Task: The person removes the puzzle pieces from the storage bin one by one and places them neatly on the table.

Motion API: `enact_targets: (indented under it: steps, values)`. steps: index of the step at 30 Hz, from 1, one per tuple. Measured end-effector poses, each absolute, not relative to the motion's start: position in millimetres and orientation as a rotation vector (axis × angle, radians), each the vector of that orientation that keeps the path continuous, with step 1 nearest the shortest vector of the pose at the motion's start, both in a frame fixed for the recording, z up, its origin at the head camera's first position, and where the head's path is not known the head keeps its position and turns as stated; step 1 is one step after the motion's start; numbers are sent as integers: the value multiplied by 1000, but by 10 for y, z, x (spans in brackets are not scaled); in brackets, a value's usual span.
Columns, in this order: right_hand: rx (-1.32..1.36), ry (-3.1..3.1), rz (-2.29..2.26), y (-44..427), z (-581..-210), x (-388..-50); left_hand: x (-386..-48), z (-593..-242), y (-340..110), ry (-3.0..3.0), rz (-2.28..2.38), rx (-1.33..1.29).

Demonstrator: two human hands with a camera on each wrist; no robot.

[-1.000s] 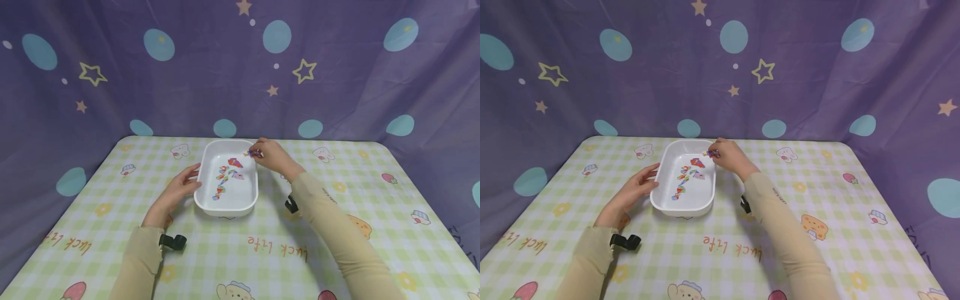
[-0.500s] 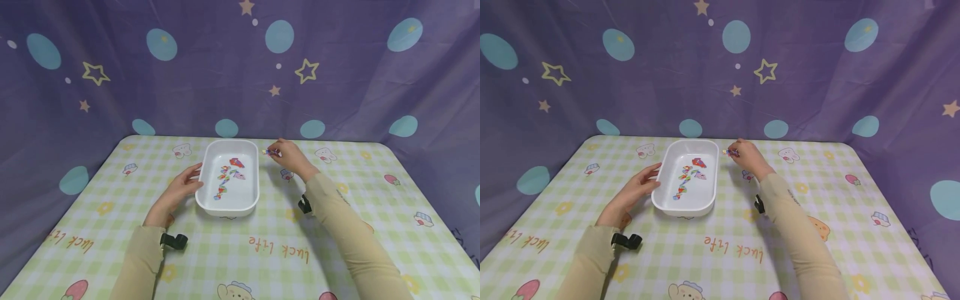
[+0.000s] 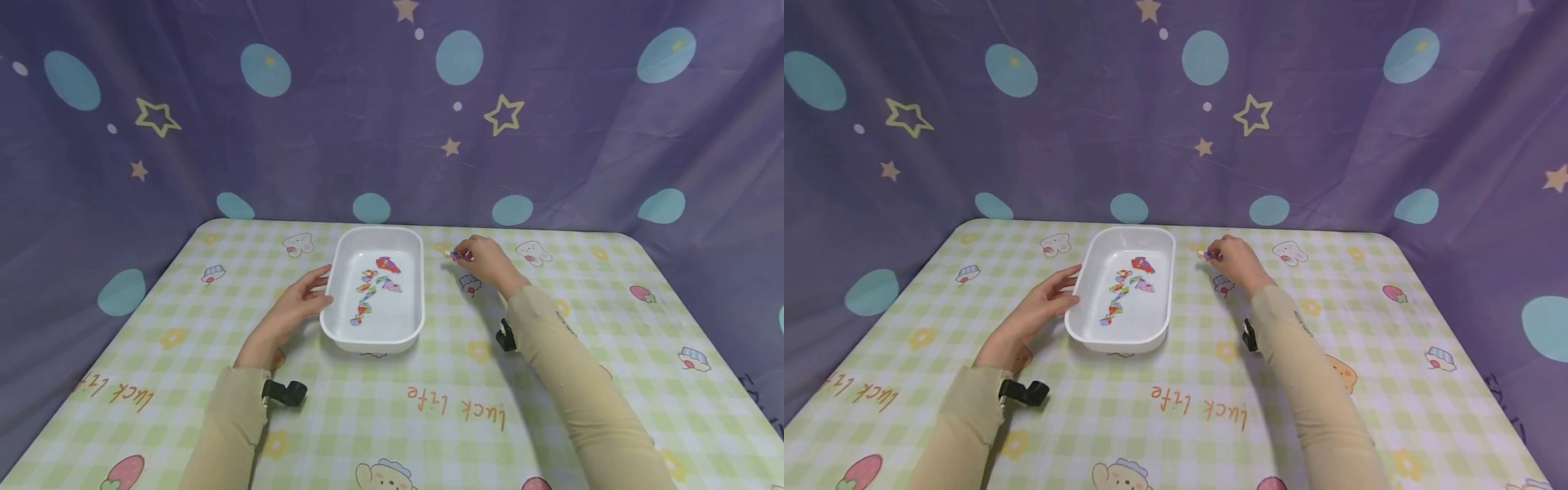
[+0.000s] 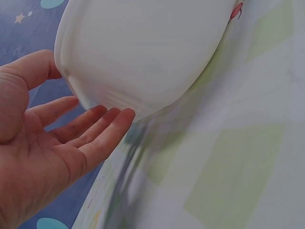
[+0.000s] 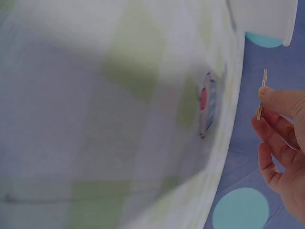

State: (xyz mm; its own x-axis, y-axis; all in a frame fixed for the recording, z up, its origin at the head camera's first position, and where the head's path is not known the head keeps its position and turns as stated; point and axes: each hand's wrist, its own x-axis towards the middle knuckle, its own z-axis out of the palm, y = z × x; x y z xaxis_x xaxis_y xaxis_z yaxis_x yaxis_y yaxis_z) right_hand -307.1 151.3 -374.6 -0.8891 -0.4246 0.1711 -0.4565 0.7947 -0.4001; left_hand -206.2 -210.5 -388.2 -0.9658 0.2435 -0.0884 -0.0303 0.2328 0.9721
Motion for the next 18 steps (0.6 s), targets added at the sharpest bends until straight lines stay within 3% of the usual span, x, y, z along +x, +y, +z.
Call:
enact_targets:
  steps: [18]
  values:
    - [618, -3003, 614, 1601, -3890, -3119, -2068, -3879, -2109, 2291, 1798, 176]
